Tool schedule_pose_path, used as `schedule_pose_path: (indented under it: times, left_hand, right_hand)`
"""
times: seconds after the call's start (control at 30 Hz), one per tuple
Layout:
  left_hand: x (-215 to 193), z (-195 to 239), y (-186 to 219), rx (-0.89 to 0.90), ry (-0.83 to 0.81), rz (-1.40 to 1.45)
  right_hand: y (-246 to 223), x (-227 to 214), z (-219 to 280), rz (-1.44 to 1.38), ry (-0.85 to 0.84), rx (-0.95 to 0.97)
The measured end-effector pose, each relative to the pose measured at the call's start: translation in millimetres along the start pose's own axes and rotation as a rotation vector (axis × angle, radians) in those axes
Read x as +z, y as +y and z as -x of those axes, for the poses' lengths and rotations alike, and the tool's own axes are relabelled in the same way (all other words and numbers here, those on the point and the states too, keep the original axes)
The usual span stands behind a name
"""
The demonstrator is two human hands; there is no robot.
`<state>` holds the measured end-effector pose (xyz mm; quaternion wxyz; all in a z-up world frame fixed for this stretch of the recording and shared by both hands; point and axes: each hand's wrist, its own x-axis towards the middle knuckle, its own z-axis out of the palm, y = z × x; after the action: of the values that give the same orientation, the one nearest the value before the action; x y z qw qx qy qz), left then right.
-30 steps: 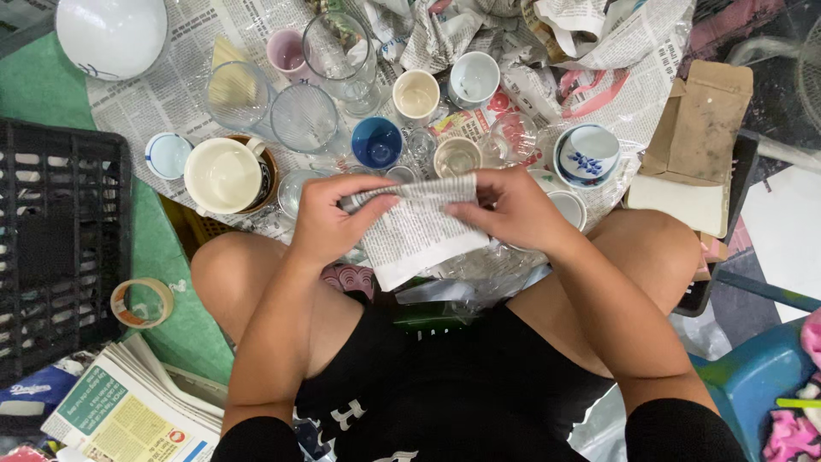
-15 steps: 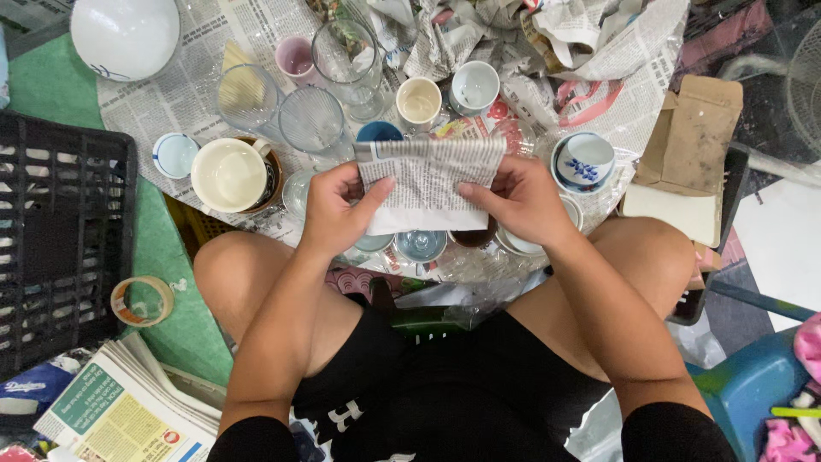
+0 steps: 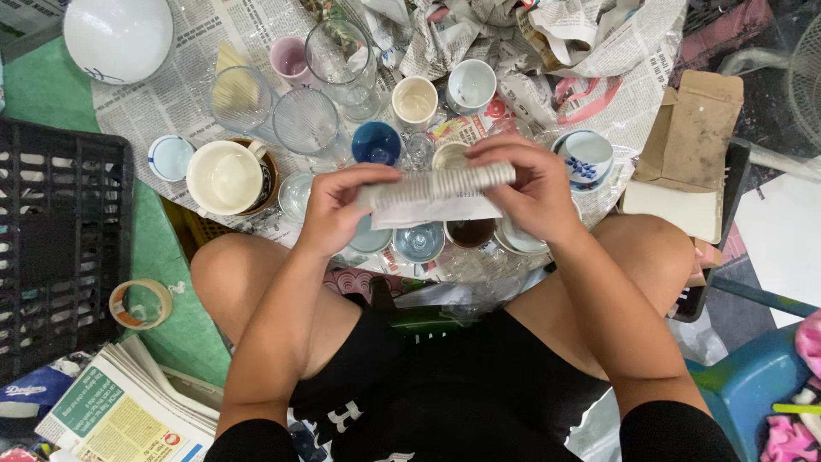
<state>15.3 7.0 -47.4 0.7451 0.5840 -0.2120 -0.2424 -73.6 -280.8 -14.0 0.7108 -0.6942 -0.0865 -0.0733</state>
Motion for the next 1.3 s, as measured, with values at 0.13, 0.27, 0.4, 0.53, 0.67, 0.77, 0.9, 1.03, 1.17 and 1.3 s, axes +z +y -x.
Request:
schedule_pose_path:
  times: [0.13,0.27,0.4,0.53,0.67,0.77,0.9,1.03,1.17,1.3]
  left_hand:
    - [-3.9,-2.7,-7.2,-0.024,0.015,0.012]
    - [-1.2,-3.6,3.7,-0.047,0.037,0.037]
    - [5.6,0.0,26.9,0.089,0.025,-0.073]
    - [24.3,3.3,33.5,0.115,0.165,-0.541]
    - [24.7,1.2,33.7,0.027,0.111,-0.413]
    - [20.2,-0.2,42.8,0.027,0.073,-0.583]
    - [29.1,5.6,55.2,0.350,-0.050,-0.902]
    - [55.1,9.2,48.2,0.530,-0.016,-0.960]
    - [54.1,10.4,41.3,0.401,0.062,-0.891]
    - [52.5,9.7,33.6,0.271,0.083,-0.838]
  right_hand:
    - [2.0,-6.4,-0.9,0.073,-0.036,0.013]
    - [1.4,-9.7,-0.6,0.080,-0.062,0.038]
    - [-6.3,-11.6,-0.5,-0.013,-0.097,0.042]
    - [-11.1,0.0,-1.5,0.036,-0.055,0.110]
    - [-14.6,5.3,-2.6,-0.009,0.025,0.195]
    - [-18.5,4.6,-6.4,0.139,-0.036,0.233]
    - [-22.8,8.3,-5.3,0.187,-0.154,0.097]
    - [-25.8,22.6,1.3,0.290,-0.208,-0.006]
    - [-20.9,34.4,1.0,0.146,-0.127,0.068]
    - [-13.7,29.9,-2.2,0.598,-0.101,0.189]
